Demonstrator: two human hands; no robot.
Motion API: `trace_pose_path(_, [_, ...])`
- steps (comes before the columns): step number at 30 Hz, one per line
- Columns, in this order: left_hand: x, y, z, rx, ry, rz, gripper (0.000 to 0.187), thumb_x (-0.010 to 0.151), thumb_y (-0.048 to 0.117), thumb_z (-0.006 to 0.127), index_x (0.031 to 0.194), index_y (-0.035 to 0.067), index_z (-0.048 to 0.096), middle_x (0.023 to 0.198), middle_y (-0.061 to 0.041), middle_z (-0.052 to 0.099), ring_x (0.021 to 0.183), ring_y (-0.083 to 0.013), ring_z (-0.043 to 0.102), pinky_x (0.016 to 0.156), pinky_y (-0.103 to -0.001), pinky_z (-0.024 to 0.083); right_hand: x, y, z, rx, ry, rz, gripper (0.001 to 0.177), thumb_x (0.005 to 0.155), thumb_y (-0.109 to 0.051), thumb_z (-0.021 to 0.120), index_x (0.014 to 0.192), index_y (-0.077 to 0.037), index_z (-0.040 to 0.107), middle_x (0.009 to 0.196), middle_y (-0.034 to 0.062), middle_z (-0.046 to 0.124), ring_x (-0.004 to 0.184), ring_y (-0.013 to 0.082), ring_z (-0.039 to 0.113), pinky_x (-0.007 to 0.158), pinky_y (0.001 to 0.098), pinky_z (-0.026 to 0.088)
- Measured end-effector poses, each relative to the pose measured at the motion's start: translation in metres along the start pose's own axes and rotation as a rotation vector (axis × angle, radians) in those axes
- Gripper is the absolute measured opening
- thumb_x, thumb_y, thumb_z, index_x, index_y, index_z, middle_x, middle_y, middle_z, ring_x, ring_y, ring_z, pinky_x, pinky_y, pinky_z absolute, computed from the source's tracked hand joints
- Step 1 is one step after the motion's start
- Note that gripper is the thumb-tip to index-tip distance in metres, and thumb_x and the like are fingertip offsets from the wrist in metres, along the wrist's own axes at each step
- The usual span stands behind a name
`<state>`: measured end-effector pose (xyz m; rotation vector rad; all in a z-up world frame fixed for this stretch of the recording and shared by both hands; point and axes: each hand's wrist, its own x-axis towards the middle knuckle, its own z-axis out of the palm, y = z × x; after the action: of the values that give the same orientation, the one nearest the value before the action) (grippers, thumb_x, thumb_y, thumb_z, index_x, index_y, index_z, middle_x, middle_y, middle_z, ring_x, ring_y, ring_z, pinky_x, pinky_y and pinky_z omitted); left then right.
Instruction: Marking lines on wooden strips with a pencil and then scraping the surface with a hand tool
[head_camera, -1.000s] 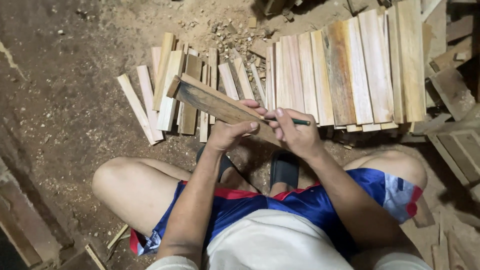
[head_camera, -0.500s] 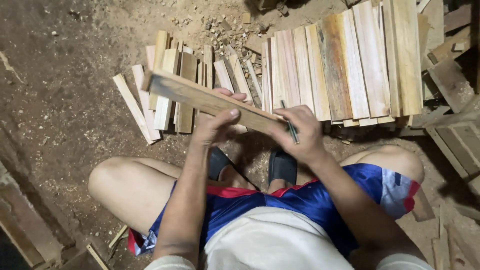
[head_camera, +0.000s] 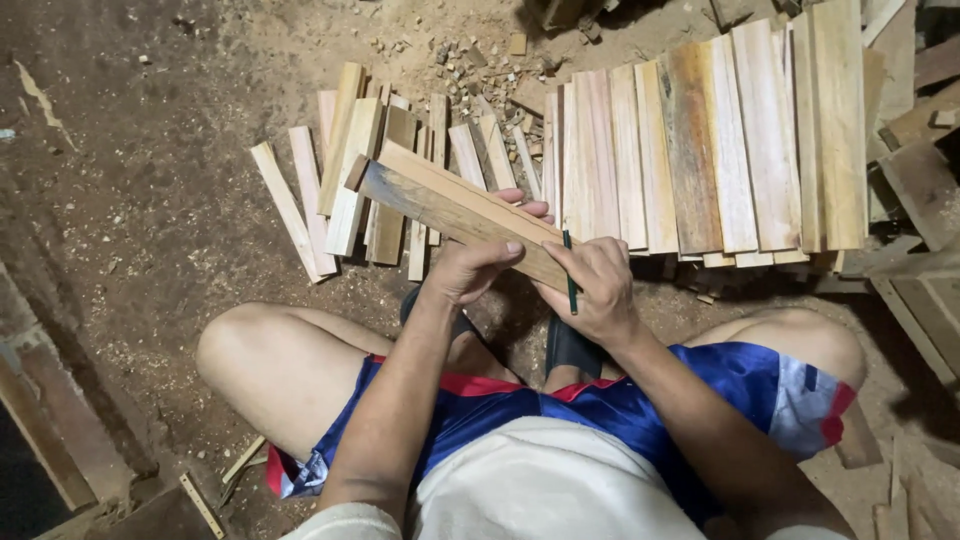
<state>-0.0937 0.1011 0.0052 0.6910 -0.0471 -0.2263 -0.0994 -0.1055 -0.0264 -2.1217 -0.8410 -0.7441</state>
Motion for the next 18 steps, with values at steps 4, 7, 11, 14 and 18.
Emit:
trace_pose_path(4, [0.001,0.003,-0.001,0.005,-0.029,-0.001,0.074,0.071,-0.002,0.080,0.139,0.008,0.054,0.133,-0.023,0.066,0.123,-0.0348,0.065,0.101,-0.047,0.055,0.000,0.000,-0.001,0.011,-0.011,0.007,0.049,0.074,-0.018,0.091,0.120,-0.011,0.077,0.086,0.0076,0.064,0.084,0.0296,0.062,0.084,0.0428,0.045])
trace_pose_path(7, [0.000,0.002,-0.005,0.015,-0.032,0.029,0.071,0.071,0.000,0.081,0.138,0.008,0.056,0.132,-0.022,0.067,0.123,-0.0333,0.066,0.100,-0.044,0.056,-0.004,0.004,0.002,0.003,-0.014,-0.004,0.049,0.075,-0.019,0.091,0.121,-0.011,0.077,0.086,0.0079,0.064,0.084,0.0299,0.062,0.084,0.0428,0.045])
trace_pose_path(11, [-0.001,0.001,-0.008,-0.025,-0.026,0.025,0.065,0.074,-0.003,0.079,0.135,0.010,0.058,0.131,-0.020,0.068,0.123,-0.0344,0.065,0.103,-0.048,0.054,-0.003,0.000,0.001,0.009,-0.010,-0.001,0.049,0.076,-0.021,0.090,0.122,-0.011,0.077,0.085,0.0070,0.062,0.085,0.0287,0.062,0.084,0.0423,0.044])
trace_pose_path(14, [0.000,0.000,-0.009,-0.041,-0.022,0.033,0.061,0.076,-0.004,0.077,0.133,0.010,0.058,0.130,-0.022,0.068,0.123,-0.0358,0.065,0.102,-0.049,0.054,-0.004,-0.001,0.000,0.011,-0.010,-0.004,0.049,0.077,-0.022,0.089,0.124,-0.011,0.077,0.085,0.0071,0.062,0.084,0.0290,0.062,0.084,0.0432,0.043])
trace_pose_path(18, [0.001,-0.005,-0.012,-0.037,0.001,0.054,0.060,0.076,-0.006,0.077,0.132,0.006,0.058,0.129,-0.025,0.068,0.122,-0.0385,0.065,0.102,-0.051,0.054,-0.015,0.008,0.004,0.039,-0.013,0.005,0.050,0.078,-0.024,0.089,0.125,-0.012,0.077,0.085,0.0070,0.063,0.084,0.0294,0.062,0.085,0.0439,0.043])
